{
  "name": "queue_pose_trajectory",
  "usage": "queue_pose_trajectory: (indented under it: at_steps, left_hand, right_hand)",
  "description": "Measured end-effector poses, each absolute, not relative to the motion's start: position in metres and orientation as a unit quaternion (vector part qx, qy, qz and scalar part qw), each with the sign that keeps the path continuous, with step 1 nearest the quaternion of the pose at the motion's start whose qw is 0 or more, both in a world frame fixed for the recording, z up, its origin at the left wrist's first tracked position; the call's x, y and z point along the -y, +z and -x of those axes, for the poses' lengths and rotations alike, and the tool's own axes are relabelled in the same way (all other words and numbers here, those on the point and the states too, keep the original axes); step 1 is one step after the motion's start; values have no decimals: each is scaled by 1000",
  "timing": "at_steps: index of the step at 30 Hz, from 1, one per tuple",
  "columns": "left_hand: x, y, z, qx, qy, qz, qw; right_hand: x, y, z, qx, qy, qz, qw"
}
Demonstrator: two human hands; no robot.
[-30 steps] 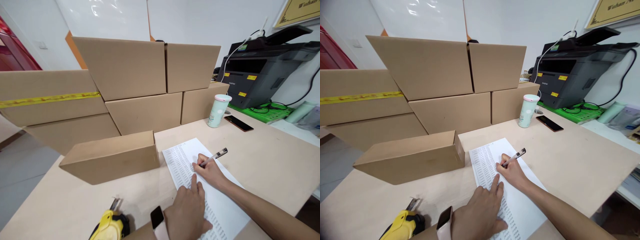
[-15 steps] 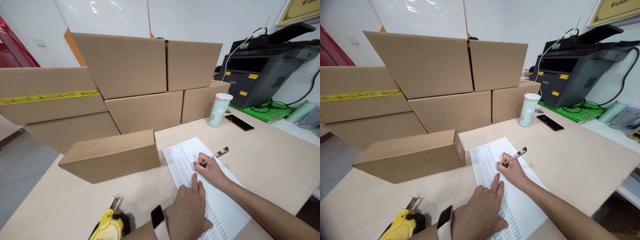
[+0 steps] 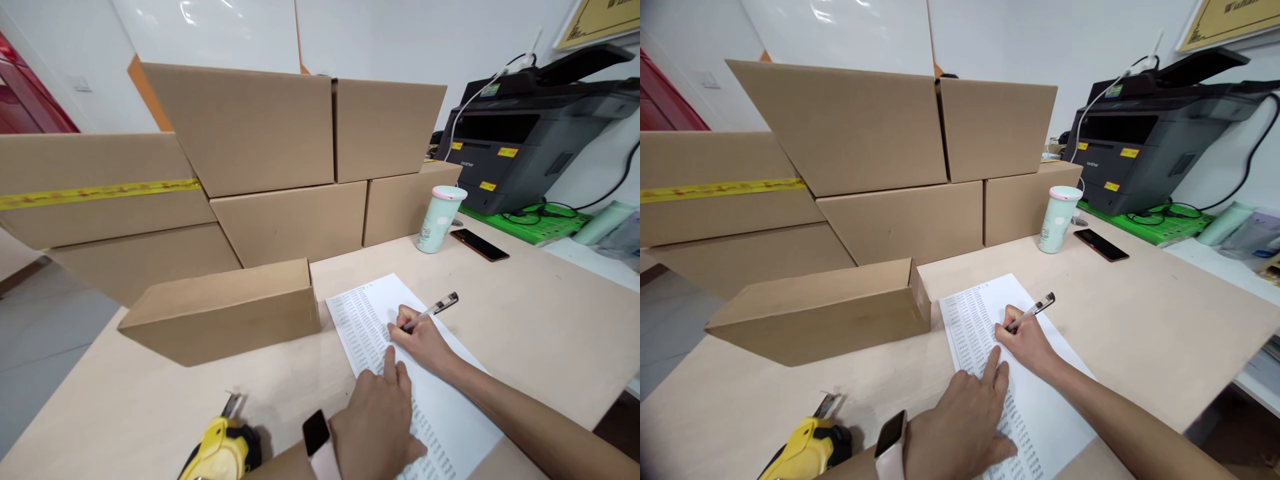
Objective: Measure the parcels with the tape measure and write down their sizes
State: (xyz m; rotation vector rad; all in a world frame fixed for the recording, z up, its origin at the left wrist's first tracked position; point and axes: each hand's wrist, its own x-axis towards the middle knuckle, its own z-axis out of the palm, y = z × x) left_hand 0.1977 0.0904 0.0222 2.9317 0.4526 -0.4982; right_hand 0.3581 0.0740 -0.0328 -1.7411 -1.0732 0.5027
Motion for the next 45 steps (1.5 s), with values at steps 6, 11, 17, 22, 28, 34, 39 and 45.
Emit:
queue_pose_trajectory:
  at_steps: [6, 11, 17, 22, 28, 34, 39, 45]
  left_hand:
    - [-90, 21, -198, -146, -165, -974, 59]
    - [-91, 23, -197, -143, -168, -974, 60]
    - [-92, 20, -198, -144, -164, -974, 62]
    - [-91, 18, -198, -142, -166, -974, 58]
    - [-92, 21, -197, -145, -178, -971, 65]
    - [-90, 21, -196, -140, -176, -972, 69]
    - [-91, 18, -197, -136, -170, -974, 66]
    - [-91, 14, -197, -139, -166, -974, 60]
  right_hand:
    - [-74, -32, -358, 438, 200, 725, 493]
    - [-75, -33, -358, 437, 206, 723, 493]
    - [-74, -33, -359, 437, 206, 721, 496]
    - [-74, -35, -359, 436, 200, 724, 496]
    - [-74, -36, -360, 442, 193, 721, 498]
    - [-74, -35, -360, 439, 198, 726, 491]
    - [-74, -35, -361, 436, 193, 728, 493]
    - [-73, -35, -360, 437, 196, 729, 489]
